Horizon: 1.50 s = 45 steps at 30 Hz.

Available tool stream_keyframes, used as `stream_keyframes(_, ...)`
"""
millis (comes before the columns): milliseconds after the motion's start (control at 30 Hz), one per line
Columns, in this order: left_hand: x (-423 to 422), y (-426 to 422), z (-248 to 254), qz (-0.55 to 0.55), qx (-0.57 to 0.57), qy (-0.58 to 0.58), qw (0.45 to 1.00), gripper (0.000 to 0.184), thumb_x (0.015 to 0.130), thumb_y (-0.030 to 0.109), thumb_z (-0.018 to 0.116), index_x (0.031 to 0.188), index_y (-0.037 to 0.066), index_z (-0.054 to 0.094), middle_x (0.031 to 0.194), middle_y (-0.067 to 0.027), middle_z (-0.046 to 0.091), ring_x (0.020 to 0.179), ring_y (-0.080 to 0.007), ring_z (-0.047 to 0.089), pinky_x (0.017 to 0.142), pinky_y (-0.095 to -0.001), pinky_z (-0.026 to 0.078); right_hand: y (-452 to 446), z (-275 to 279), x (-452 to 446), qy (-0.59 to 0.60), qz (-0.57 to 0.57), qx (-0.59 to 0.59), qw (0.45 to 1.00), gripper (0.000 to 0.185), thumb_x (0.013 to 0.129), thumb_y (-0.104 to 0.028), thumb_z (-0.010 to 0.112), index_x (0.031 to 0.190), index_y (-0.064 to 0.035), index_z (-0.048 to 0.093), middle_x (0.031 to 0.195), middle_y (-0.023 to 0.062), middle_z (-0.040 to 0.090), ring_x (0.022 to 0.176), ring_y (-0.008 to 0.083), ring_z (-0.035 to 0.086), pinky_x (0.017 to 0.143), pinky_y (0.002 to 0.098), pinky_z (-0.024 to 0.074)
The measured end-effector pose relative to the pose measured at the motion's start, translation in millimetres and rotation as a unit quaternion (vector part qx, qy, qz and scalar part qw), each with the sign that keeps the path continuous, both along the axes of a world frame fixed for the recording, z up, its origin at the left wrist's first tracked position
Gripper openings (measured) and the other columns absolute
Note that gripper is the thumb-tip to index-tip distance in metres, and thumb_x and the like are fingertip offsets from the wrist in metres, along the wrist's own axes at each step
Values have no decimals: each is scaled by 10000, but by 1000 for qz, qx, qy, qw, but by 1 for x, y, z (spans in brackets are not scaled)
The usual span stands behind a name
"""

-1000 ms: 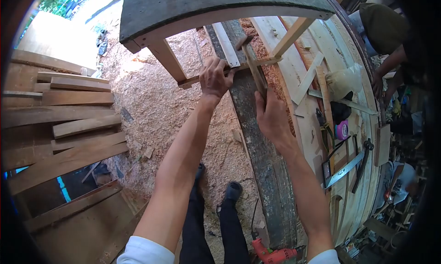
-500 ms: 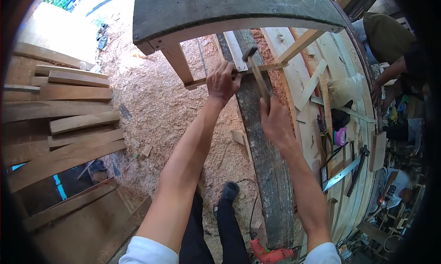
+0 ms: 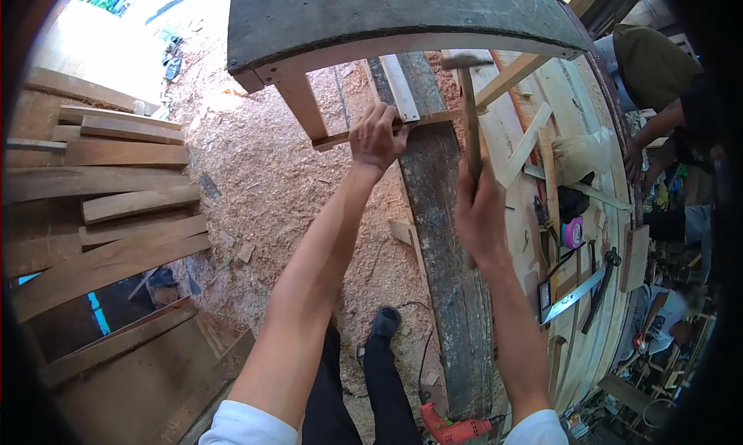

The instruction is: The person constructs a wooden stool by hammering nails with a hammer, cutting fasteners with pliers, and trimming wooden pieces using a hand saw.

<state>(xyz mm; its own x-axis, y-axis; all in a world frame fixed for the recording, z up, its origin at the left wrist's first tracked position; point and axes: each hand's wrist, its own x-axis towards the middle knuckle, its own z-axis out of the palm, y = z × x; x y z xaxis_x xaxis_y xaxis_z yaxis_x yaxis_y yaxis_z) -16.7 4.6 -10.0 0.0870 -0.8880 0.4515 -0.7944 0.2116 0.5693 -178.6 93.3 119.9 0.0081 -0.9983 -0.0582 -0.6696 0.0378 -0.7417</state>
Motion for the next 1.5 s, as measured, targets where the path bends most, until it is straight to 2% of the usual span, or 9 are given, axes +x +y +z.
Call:
stream_keyframes(100, -1, -1, 3, 0, 8, -3, 1000, 196, 722, 208, 731, 762, 87, 583, 823, -57, 579, 861, -246, 594, 727, -365, 481, 12, -57, -18, -35, 33, -101, 994, 340, 988, -299, 455, 927, 36, 475, 626, 231, 555, 554, 363, 607, 454, 434, 399)
stream_keyframes(200, 0, 2, 6, -4, 14, -18, 1000, 196, 729, 215, 729, 764, 88, 585, 830, -57, 583, 857, -246, 598, 725, -372, 487, 24, -81, -22, -102, 7, 56, 993, 338, 999, -341, 428, 934, -12, 473, 598, 115, 511, 442, 203, 494, 393, 332, 343)
stream_keyframes(267, -1, 2, 6, -9, 13, -28, 999, 197, 733, 220, 728, 762, 88, 584, 831, -59, 584, 850, -248, 601, 722, -378, 490, 33, -67, -12, -486, -114, 295, 814, 315, 1001, -394, 414, 916, -93, 450, 613, -48, 359, 456, 48, 313, 387, 215, 259)
stream_keyframes(367, 2, 4, 8, -15, 21, -17, 1000, 183, 742, 219, 724, 767, 95, 592, 835, -56, 586, 847, -251, 607, 710, -388, 497, 42, -82, 14, -535, -140, 248, 795, 285, 999, -391, 419, 908, -121, 427, 614, -57, 298, 451, 27, 253, 381, 185, 228)
stream_keyframes(700, 40, -29, 15, -248, 170, 32, 953, 178, 779, 114, 674, 936, 38, 705, 904, -122, 654, 866, -288, 639, 780, -381, 497, 41, -104, 124, -605, -235, 107, 753, 363, 993, -429, 410, 805, -120, 373, 564, -51, 333, 404, 43, 320, 344, 217, 274)
stream_keyframes(767, 42, -30, 22, -256, 211, 47, 942, 184, 772, 107, 678, 936, 29, 706, 891, -127, 661, 852, -289, 646, 780, -378, 495, 35, -114, 138, -536, -213, 99, 811, 388, 989, -441, 413, 789, -111, 368, 553, -48, 331, 398, 52, 324, 339, 232, 289)
stream_keyframes(1067, 45, -36, 18, -277, 188, 46, 941, 174, 783, 145, 689, 909, 30, 717, 863, -85, 693, 753, -191, 644, 730, -340, 503, 28, -142, 148, -535, -267, 49, 800, 357, 1007, -358, 390, 817, -59, 437, 572, -25, 400, 429, 55, 389, 371, 235, 331)
stream_keyframes(1367, 44, -36, 19, -259, 199, 35, 944, 181, 757, 141, 682, 915, 64, 727, 889, -115, 702, 831, -265, 673, 764, -360, 510, 20, -138, 152, -445, -250, 34, 859, 342, 1008, -389, 367, 819, -104, 383, 525, -36, 354, 373, 56, 337, 336, 244, 307)
stream_keyframes(1500, 41, -33, 16, -253, 200, 53, 945, 178, 757, 140, 675, 910, 66, 729, 878, -115, 699, 815, -276, 667, 767, -364, 505, 24, -124, 132, -452, -259, 37, 853, 386, 1001, -325, 386, 889, 26, 499, 580, 44, 462, 485, 130, 474, 468, 339, 393)
